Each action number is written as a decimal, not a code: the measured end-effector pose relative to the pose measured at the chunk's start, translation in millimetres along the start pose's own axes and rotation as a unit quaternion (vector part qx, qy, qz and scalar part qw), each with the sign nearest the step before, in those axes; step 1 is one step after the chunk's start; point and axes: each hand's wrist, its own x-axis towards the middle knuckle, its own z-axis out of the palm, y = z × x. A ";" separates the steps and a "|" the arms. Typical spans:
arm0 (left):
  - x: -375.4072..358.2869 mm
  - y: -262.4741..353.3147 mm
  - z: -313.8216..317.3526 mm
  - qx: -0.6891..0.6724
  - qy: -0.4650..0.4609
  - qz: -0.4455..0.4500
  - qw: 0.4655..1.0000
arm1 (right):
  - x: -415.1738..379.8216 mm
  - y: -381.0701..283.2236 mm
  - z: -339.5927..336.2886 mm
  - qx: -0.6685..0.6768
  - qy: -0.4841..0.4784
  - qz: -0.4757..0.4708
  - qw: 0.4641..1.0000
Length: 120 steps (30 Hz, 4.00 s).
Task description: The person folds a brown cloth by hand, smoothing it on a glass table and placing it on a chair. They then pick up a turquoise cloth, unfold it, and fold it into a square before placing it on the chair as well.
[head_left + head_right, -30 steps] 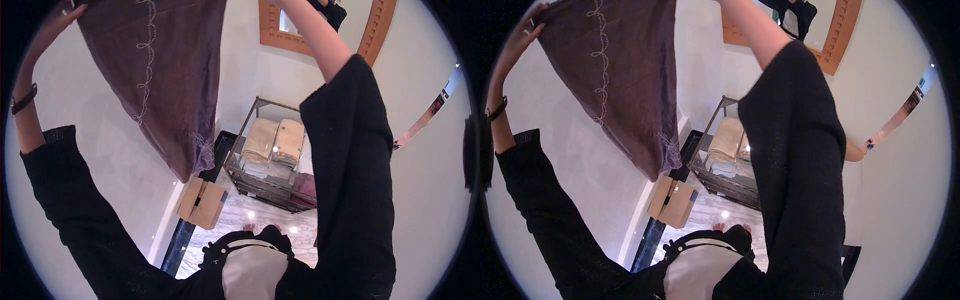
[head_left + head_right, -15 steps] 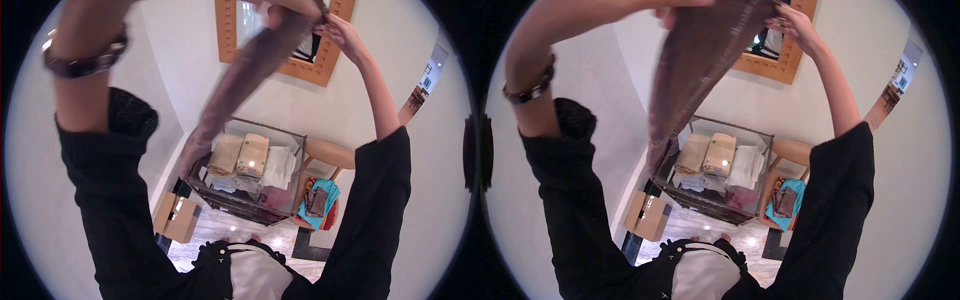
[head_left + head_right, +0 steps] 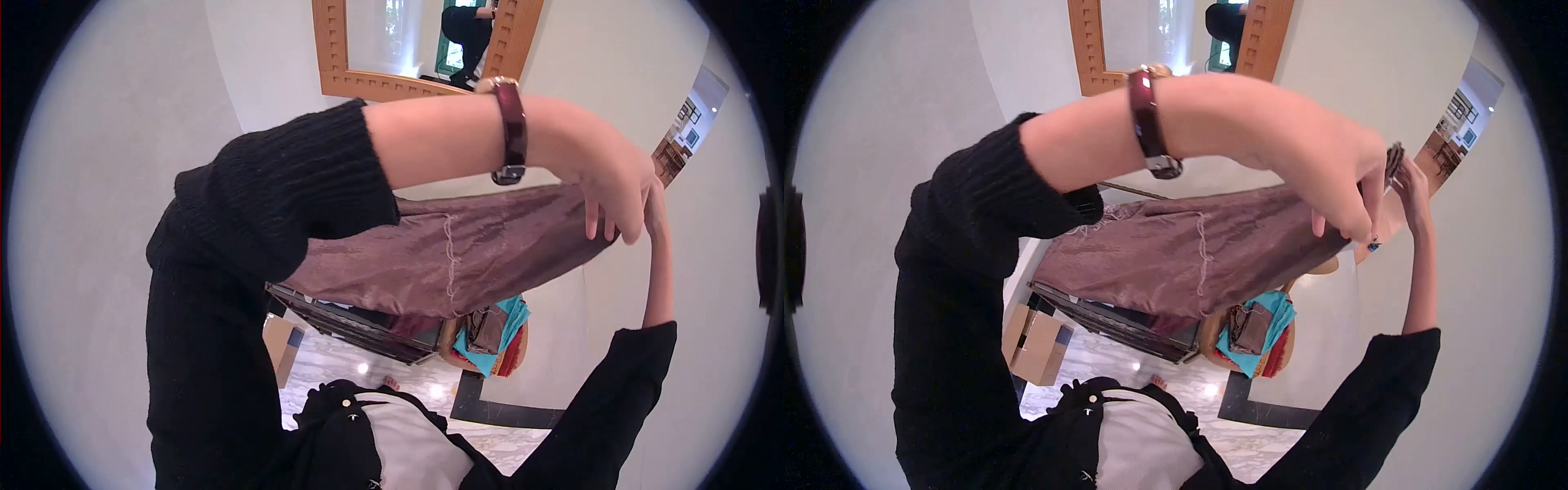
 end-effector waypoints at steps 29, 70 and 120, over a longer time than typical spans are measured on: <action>-165.1 -174.1 74.3 -0.236 0.042 -0.198 0.950 | 55.1 74.4 265.6 -0.102 -0.178 -0.102 0.973; -306.8 -423.2 364.1 0.173 0.174 -0.407 0.880 | -371.7 403.4 329.5 0.217 0.107 0.621 0.746; -301.2 -434.9 353.5 0.204 0.195 -0.410 0.867 | -374.5 346.5 346.7 -0.108 0.350 0.345 0.864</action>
